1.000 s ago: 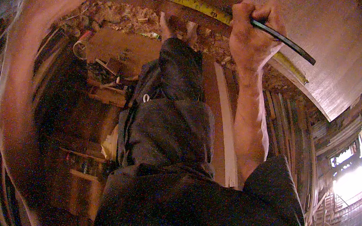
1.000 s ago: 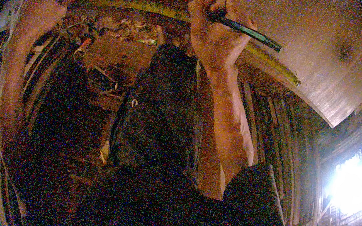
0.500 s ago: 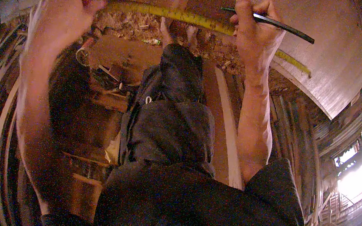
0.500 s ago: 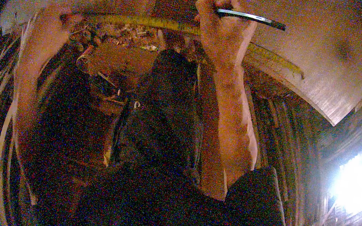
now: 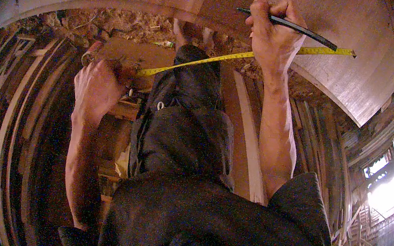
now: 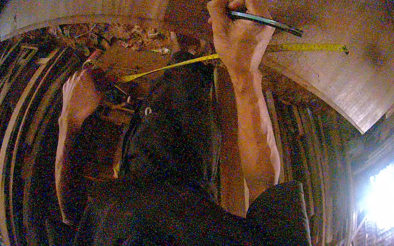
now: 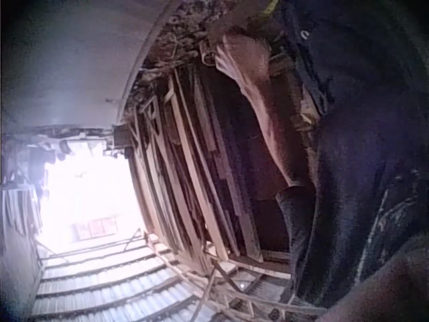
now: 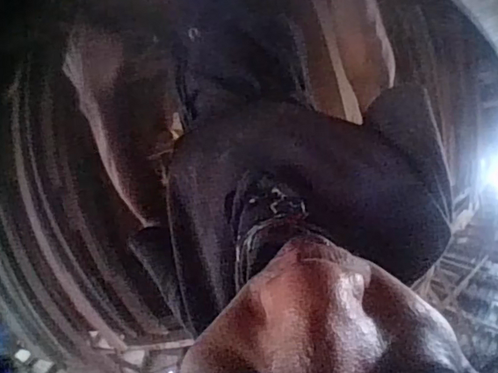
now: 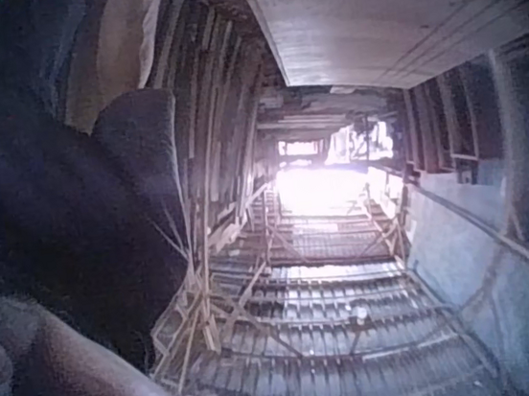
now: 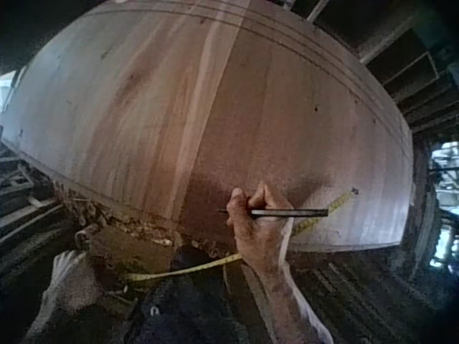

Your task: The person measures a large wooden board using a tape measure and marks it with a pencil. They then use a metal square to draw straight lines on the board.

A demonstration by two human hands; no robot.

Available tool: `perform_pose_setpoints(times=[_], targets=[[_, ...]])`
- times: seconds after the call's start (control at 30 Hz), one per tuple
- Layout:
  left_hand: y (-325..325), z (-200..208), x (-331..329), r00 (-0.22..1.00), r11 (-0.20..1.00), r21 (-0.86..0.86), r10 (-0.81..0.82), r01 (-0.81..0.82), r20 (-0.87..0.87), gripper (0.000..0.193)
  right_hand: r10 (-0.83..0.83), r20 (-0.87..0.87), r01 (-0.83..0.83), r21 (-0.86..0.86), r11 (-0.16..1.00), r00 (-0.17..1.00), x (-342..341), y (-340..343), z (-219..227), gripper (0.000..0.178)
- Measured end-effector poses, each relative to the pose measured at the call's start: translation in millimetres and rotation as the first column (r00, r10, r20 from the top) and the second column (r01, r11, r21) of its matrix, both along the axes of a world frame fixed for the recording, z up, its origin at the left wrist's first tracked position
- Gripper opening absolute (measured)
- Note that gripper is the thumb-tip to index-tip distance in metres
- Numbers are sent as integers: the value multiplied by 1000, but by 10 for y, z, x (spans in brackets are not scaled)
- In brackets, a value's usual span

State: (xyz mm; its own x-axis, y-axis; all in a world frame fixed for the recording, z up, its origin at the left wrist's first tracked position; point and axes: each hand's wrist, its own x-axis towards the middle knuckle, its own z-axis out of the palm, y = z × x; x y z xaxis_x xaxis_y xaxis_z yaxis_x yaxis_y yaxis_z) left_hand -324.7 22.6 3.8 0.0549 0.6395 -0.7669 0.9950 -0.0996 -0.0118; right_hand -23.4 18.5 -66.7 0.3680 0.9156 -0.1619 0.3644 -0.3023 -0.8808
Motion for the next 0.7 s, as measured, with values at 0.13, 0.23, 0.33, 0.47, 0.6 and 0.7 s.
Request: perform_pose_setpoints(times=[0.13, 0.23, 0.33, 0.47, 0.6, 0.7], targets=[[-108, -92, -93, 996, 999, 11, 38, -39, 80, 33, 29, 114, -35, 50, 998, 993, 22, -8, -122, 37], [-129, -86, -75, 994, 997, 10, 74, -75, 86, 34, 55, 183, -71, 82, 994, 982, 21, -18, -122, 33], [-126, -52, -60, 994, 997, 38, 59, -63, 96, 33, 21, 275, -47, 88, 995, 961, 25, -25, -132, 31], [-141, -97, -110, 991, 996, 82, 31, -42, 132, 33, -14, 323, -35, 145, 989, 946, 58, -13, -166, 33], [-146, -151, -160, 985, 996, 79, 37, -51, 171, 34, -3, 218, -34, 164, 986, 976, 19, -5, -138, 40], [-138, -158, -165, 981, 994, 99, 24, -44, 194, 34, -8, 125, -8, 122, 993, 992, 16, -23, -148, 38]])
